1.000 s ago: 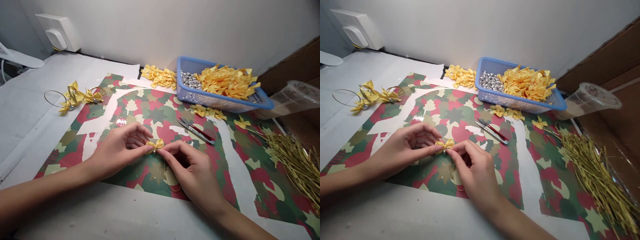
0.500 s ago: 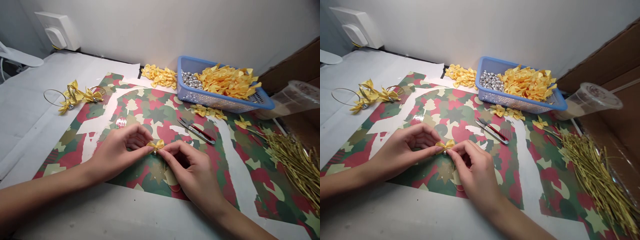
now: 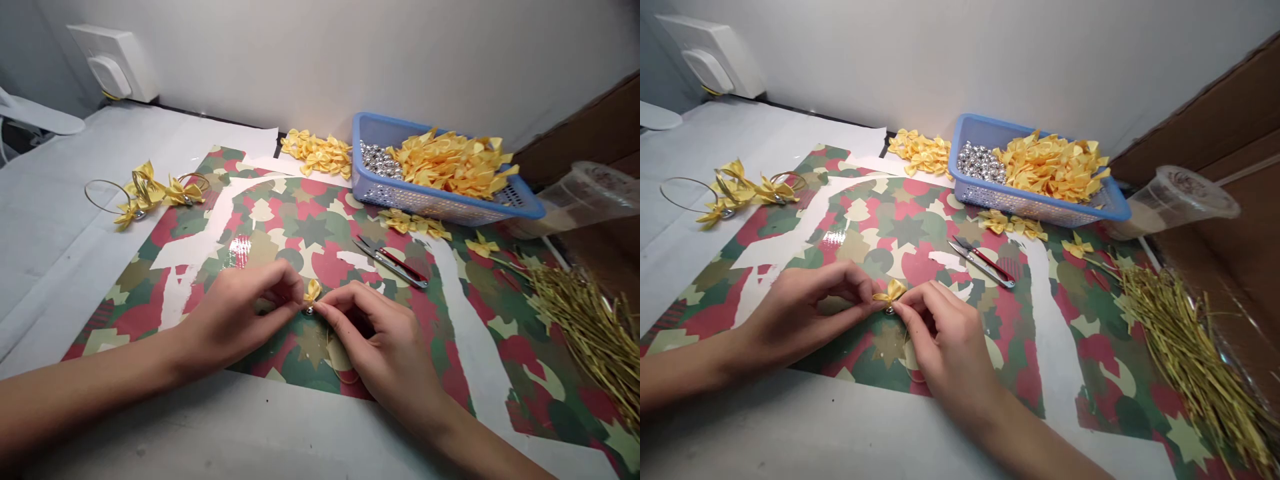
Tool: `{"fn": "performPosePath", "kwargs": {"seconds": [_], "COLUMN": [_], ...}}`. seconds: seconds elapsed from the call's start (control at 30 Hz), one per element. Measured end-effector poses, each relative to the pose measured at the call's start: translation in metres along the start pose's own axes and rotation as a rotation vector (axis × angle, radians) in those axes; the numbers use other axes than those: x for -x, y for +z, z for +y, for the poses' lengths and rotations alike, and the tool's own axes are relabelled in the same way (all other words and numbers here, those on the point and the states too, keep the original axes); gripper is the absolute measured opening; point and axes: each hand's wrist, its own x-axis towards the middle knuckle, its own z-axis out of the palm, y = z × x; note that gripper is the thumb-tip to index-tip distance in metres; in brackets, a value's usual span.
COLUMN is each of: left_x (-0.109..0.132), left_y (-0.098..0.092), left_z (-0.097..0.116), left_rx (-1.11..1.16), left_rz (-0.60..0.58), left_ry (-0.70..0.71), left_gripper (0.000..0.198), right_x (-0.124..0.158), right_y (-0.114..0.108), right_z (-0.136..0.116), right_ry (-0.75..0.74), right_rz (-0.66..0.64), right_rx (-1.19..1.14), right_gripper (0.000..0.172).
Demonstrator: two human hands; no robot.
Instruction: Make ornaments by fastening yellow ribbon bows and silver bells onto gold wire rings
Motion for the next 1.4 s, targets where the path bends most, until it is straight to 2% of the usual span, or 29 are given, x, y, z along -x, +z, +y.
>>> {"fn": "performPosePath", "kwargs": {"seconds": [0.17, 0.3, 0.47, 0.7, 1.2, 1.4], "left_x": [-0.0009, -0.0005, 0.0016, 0.0023, 0.0038, 0.0039], "left_y": [-0.0023, -0.0029, -0.0022, -0.0004, 0.0009, 0.0018], "left_z": [-0.0002, -0.0007, -0.0017, -0.0038, -0.0039, -0.0046], "left_rx": [-0.111, -0.189, -0.225, -0.235, -0.199, -0.117], "left_rz": [-0.007, -0.04, 0.014, 0.069, 0.073, 0.063], "left_ry": [0.112, 0.168, 0.224, 0.208, 0.176, 0.09], "left_gripper": [0.017, 0.018, 0.017, 0.017, 0.016, 0.015], "right_x": [0.0005, -0.0001, -0.001, 0.0001, 0.0028, 0.0027], "right_y": [-0.0013, -0.0023, -0.0024, -0.0038, -0.0061, -0.0027], "right_z": [0.0018, 0.004, 0.0045, 0.0024, 0.0021, 0.003], "right_ry": [-0.009, -0.076, -0.096, -0.071, -0.098, -0.095], "right_rz": [-0.029, -0.036, -0.011, 0.015, 0.045, 0.04], "right_rx": [0.02, 0.038, 0.05, 0.056, 0.121, 0.104], "right_gripper": [0.017, 0.017, 0.015, 0.005, 0.016, 0.017]}}
